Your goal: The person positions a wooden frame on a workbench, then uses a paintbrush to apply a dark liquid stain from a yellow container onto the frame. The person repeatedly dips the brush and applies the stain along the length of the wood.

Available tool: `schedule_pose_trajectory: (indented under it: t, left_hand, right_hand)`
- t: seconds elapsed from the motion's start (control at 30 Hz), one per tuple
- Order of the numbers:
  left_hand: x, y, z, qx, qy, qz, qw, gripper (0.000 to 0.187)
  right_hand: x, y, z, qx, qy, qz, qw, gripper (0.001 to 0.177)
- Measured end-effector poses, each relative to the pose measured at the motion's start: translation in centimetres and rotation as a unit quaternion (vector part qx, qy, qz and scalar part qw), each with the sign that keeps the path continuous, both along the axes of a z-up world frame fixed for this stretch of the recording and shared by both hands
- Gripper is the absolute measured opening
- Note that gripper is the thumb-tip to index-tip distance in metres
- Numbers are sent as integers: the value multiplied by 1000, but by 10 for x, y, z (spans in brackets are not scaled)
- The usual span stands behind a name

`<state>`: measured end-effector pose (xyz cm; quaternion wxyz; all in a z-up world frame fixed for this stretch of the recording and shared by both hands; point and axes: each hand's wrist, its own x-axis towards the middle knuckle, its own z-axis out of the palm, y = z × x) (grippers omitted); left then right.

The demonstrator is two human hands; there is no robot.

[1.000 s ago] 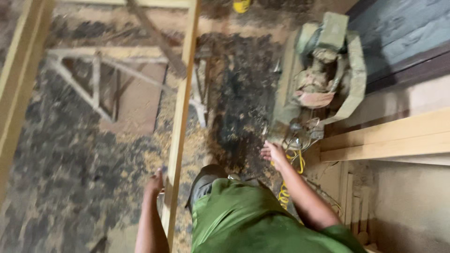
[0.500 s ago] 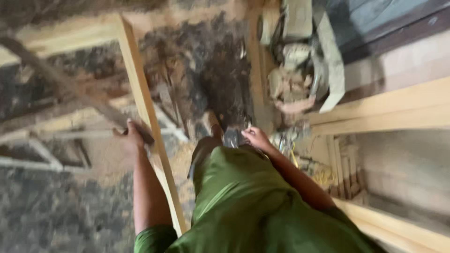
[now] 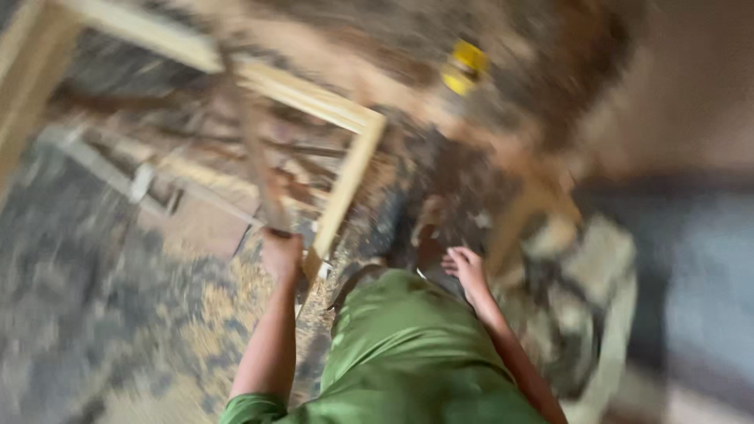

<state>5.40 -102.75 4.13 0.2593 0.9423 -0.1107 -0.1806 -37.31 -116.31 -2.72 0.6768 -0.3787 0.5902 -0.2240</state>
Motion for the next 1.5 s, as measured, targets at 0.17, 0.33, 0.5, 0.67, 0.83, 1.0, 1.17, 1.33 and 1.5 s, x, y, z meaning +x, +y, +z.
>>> schedule_pose_trajectory:
  t: [0.17, 0.33, 0.5, 0.67, 0.83, 1.0, 1.17, 1.33, 1.5]
  left_hand:
    - [-17, -27, 53, 116, 88, 86, 986, 46]
    - [-22, -43, 50, 156, 74, 149, 974, 51]
    - [-62, -100, 24, 227, -196, 229, 926, 74]
    - [-123, -252, 23, -24, -149, 156, 976, 78]
    - [-104, -322, 31, 103, -28, 180, 978, 58]
    - [-66, -349, 17, 105, -113, 203, 967, 73]
    - [-35, -389, 22, 68, 35, 232, 970, 73]
    - [-26, -387, 42, 54, -24, 247, 967, 77]
    - [-21, -391, 64, 42, 33, 273, 961, 54]
  right_hand:
    - [46, -130, -8, -3, 68, 178, 982, 26]
    - [78, -292, -1, -109, 46, 406, 906, 30]
    - [114, -448, 36, -190, 61, 516, 833, 30]
    - [163, -557, 49, -138, 62, 477, 866, 31]
    - [220, -578, 30, -137, 68, 577, 802, 31]
    - [280, -556, 20, -305, 58, 707, 635, 37]
    - [324, -582, 55, -283, 64, 751, 593, 37]
    - [391, -615, 57, -223, 53, 681, 695, 26]
    - [476, -599, 36, -249, 17, 745, 618, 25]
